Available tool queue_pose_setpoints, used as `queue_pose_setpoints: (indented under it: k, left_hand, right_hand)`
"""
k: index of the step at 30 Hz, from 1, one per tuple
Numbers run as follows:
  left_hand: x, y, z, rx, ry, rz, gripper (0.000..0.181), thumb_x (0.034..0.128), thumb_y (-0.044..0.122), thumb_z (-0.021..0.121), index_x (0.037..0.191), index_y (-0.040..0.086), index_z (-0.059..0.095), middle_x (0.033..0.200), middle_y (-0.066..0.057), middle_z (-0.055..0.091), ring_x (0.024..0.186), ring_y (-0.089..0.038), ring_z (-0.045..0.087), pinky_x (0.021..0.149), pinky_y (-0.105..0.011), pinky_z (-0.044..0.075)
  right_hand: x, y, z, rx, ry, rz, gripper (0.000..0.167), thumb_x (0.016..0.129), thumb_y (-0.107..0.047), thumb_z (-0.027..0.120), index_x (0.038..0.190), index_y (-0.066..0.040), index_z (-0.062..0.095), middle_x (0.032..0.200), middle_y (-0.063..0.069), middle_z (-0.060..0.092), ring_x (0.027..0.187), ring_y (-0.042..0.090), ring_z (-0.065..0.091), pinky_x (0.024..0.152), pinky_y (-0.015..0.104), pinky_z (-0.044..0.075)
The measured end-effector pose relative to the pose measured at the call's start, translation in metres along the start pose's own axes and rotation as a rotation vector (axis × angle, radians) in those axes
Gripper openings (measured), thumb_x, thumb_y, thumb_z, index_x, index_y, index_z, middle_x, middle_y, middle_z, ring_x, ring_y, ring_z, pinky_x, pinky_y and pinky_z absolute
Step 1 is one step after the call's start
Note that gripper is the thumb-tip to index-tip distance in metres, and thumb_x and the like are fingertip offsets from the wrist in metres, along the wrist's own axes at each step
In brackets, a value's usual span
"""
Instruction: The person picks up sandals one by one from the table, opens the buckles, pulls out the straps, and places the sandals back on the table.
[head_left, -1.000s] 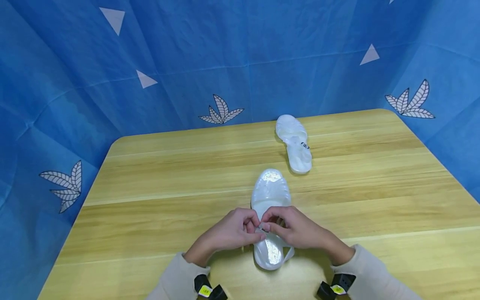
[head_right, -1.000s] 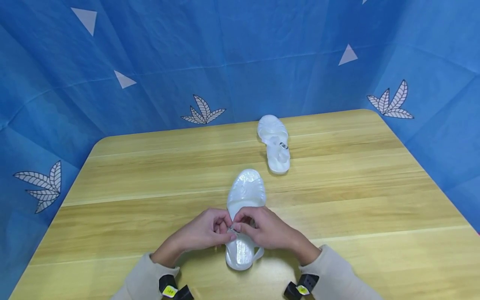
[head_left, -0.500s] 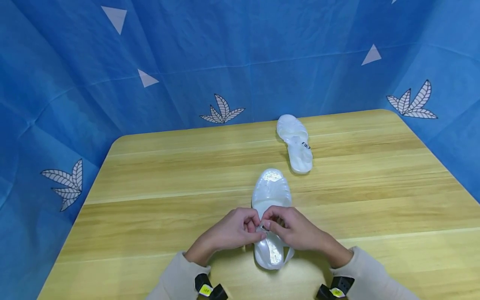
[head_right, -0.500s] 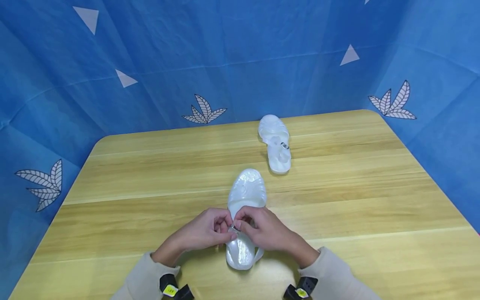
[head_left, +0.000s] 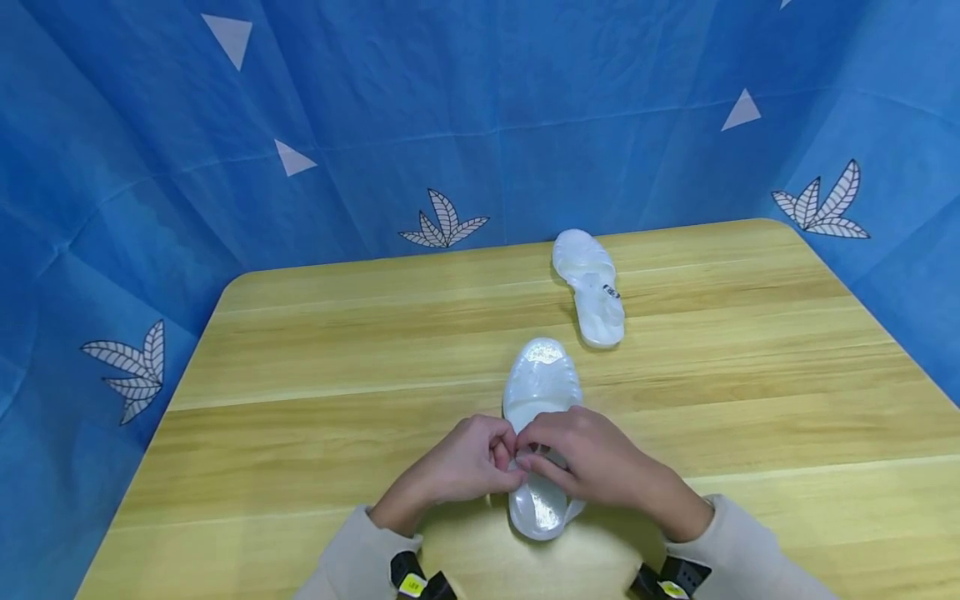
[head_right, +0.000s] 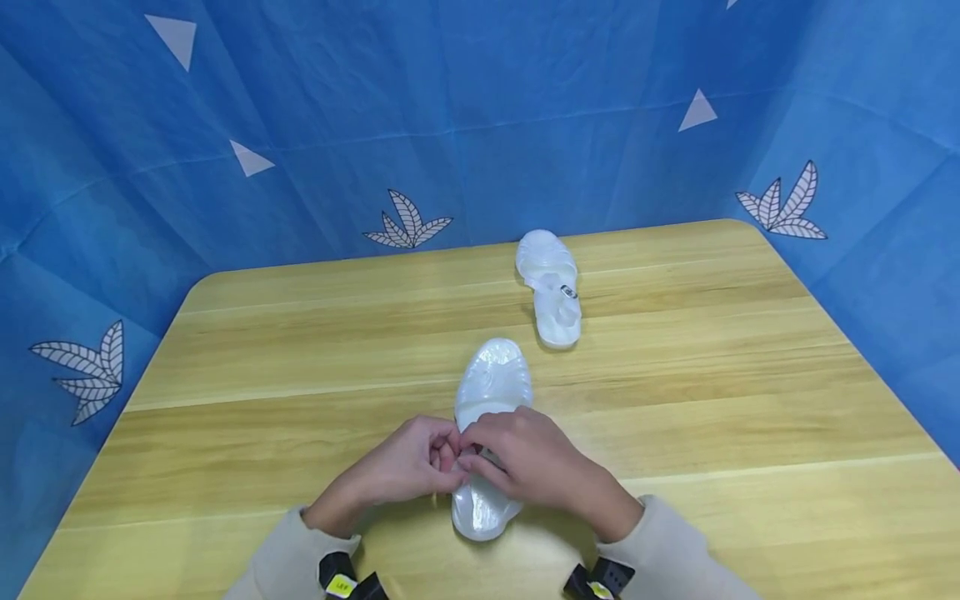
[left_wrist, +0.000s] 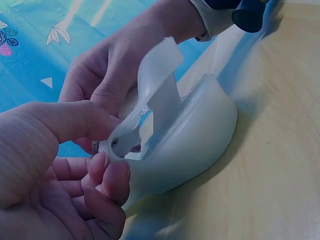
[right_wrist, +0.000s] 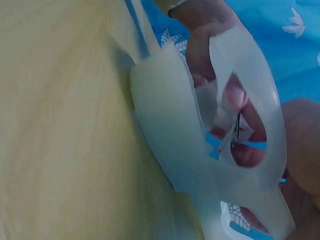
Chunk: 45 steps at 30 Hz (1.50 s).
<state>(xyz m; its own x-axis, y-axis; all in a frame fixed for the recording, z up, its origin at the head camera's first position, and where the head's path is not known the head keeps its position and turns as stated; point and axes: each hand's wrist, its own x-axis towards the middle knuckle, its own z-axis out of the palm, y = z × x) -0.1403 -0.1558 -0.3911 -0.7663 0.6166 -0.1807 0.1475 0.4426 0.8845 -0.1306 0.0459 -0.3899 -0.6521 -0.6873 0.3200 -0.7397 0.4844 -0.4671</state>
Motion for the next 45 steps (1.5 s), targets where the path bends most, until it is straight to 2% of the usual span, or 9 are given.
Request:
queue_pose_setpoints:
  k: [3, 10, 19, 25, 30, 37, 45]
  left_hand:
    - [0.000, 0.001, 0.001, 0.000, 0.003, 0.003, 0.014, 0.0742, 0.005, 0.073, 0.080, 0.007, 0.060, 0.061, 0.006, 0.053, 0.054, -0.003, 0.047, 0.049, -0.016, 0.039]
    - [0.000, 0.002, 0.001, -0.011, 0.000, -0.017, 0.035, 0.0730, 0.007, 0.076, 0.102, 0.005, 0.055, 0.063, 0.003, 0.055, 0.052, -0.006, 0.049, 0.047, -0.018, 0.040]
    - [0.000, 0.001, -0.001, -0.038, -0.011, -0.007, 0.023, 0.0751, 0.007, 0.074, 0.089, 0.008, 0.055, 0.061, 0.004, 0.055, 0.051, -0.005, 0.048, 0.047, -0.018, 0.039]
    - [0.001, 0.001, -0.001, -0.017, -0.016, 0.002, 0.017, 0.0762, 0.008, 0.073, 0.084, 0.008, 0.058, 0.062, 0.006, 0.054, 0.053, -0.004, 0.048, 0.049, -0.017, 0.039]
    - [0.000, 0.002, -0.002, -0.002, -0.026, 0.017, 0.017, 0.0773, 0.007, 0.072, 0.082, 0.008, 0.056, 0.064, 0.006, 0.053, 0.056, -0.004, 0.048, 0.051, -0.017, 0.039]
    - [0.000, 0.001, -0.002, -0.002, -0.035, 0.018, 0.016, 0.0781, 0.007, 0.071, 0.083, 0.006, 0.056, 0.064, 0.006, 0.053, 0.057, -0.004, 0.048, 0.052, -0.017, 0.040]
    - [-0.002, -0.002, -0.010, -0.126, -0.060, -0.010, 0.012, 0.0853, 0.010, 0.067, 0.084, 0.002, 0.057, 0.068, 0.001, 0.056, 0.055, -0.009, 0.052, 0.047, -0.019, 0.043]
  right_hand:
    - [0.000, -0.001, 0.001, -0.012, -0.006, 0.003, 0.011, 0.091, -0.031, 0.062, 0.095, -0.021, 0.066, 0.088, -0.016, 0.064, 0.078, -0.002, 0.057, 0.070, 0.024, 0.047]
    - [-0.002, 0.003, 0.001, 0.120, -0.064, 0.092, 0.011, 0.091, -0.029, 0.062, 0.093, -0.020, 0.068, 0.087, -0.016, 0.063, 0.078, -0.002, 0.054, 0.071, 0.022, 0.048]
    - [-0.003, 0.003, -0.001, 0.247, -0.082, 0.182, 0.011, 0.090, -0.025, 0.063, 0.095, -0.017, 0.068, 0.088, -0.014, 0.066, 0.082, -0.001, 0.059, 0.074, 0.026, 0.051]
    - [-0.004, 0.004, -0.001, 0.322, -0.082, 0.216, 0.009, 0.091, -0.024, 0.062, 0.094, -0.018, 0.067, 0.089, -0.012, 0.066, 0.079, 0.001, 0.057, 0.069, 0.023, 0.049]
    - [-0.003, 0.005, -0.001, 0.380, -0.089, 0.257, 0.008, 0.091, -0.024, 0.061, 0.093, -0.019, 0.067, 0.088, -0.012, 0.067, 0.078, 0.002, 0.056, 0.068, 0.022, 0.048]
    - [-0.002, 0.006, 0.001, 0.471, -0.110, 0.296, 0.007, 0.091, -0.021, 0.061, 0.093, -0.016, 0.066, 0.089, -0.009, 0.068, 0.083, 0.004, 0.059, 0.073, 0.025, 0.050]
    - [-0.003, 0.013, 0.001, 0.511, -0.128, 0.304, 0.012, 0.093, -0.022, 0.059, 0.095, -0.013, 0.066, 0.091, -0.005, 0.067, 0.085, 0.005, 0.058, 0.073, 0.024, 0.049]
